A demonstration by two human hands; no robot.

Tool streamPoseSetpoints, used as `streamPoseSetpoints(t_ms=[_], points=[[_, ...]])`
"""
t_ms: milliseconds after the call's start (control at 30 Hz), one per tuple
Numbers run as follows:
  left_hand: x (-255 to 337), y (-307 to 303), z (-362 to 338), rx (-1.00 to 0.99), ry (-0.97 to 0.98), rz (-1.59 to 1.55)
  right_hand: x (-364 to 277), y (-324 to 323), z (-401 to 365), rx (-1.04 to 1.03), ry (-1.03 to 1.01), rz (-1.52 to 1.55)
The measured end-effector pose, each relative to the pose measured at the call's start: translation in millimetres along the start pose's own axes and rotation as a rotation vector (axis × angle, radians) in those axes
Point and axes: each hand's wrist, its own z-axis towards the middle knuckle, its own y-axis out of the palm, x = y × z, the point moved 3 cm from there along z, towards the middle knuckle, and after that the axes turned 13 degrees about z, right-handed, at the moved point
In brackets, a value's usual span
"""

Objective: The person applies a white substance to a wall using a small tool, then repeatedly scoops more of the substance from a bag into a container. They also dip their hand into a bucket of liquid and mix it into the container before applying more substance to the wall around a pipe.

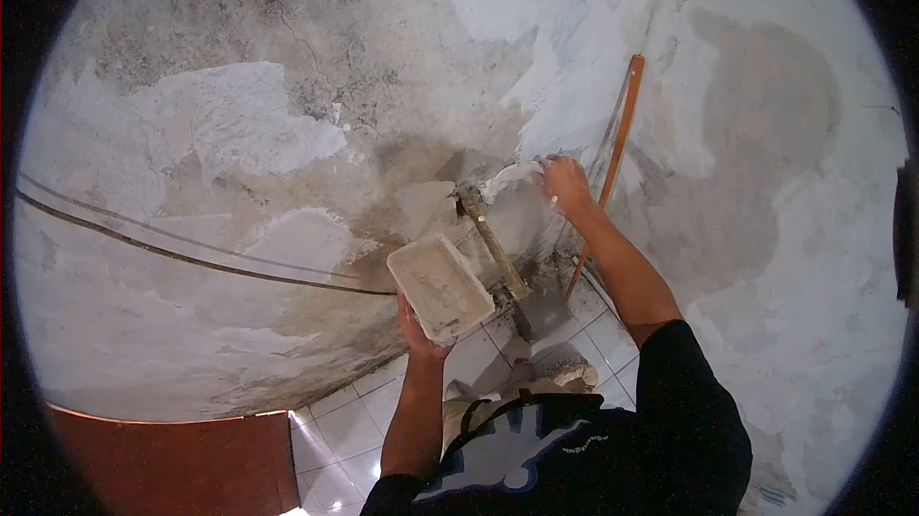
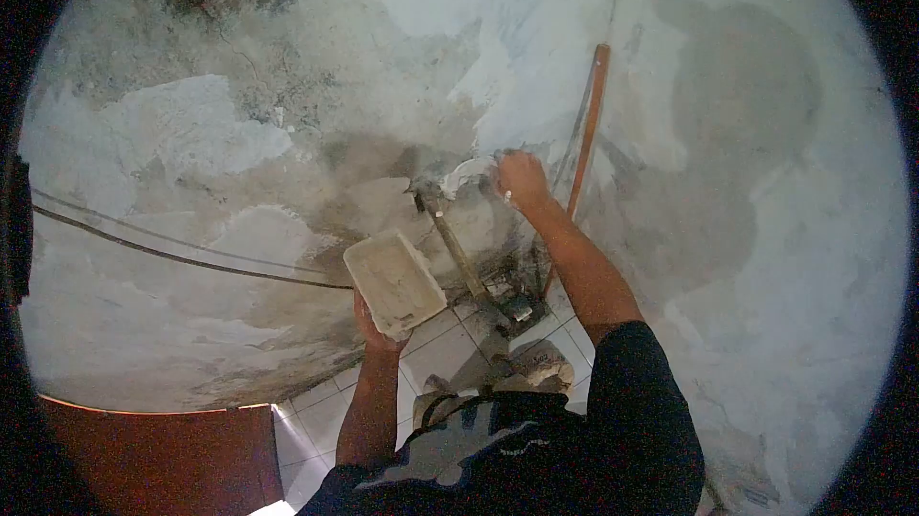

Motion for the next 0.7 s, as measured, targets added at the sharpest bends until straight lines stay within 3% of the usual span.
streamPoseSetpoints(t_ms=[100,167,300,400,467,600,667,700], points=[[-4,4,4,-0.025,-0.012,0.012,-1,-14,-14,-0.021,0.031,0.006],[-7,5,3,-0.018,-0.018,0.02,7,-14,-25,0.084,-0.058,0.037],[-7,13,6,-0.079,0.014,0.065,15,-14,-47,0.122,-0.06,0.049],[-8,10,7,-0.046,-0.025,0.034,8,-10,-61,0.135,-0.178,0.078],[-6,14,6,-0.074,-0.015,0.043,0,-7,-65,-0.05,-0.09,0.105],[7,29,3,-0.05,0.034,0.077,-37,-34,-65,0.004,-0.162,0.2],[16,35,2,-0.031,0.121,0.169,-79,-85,-68,-0.041,0.261,1.024],[19,36,2,-0.02,0.13,0.162,-87,-87,-71,-0.057,0.257,1.023]])
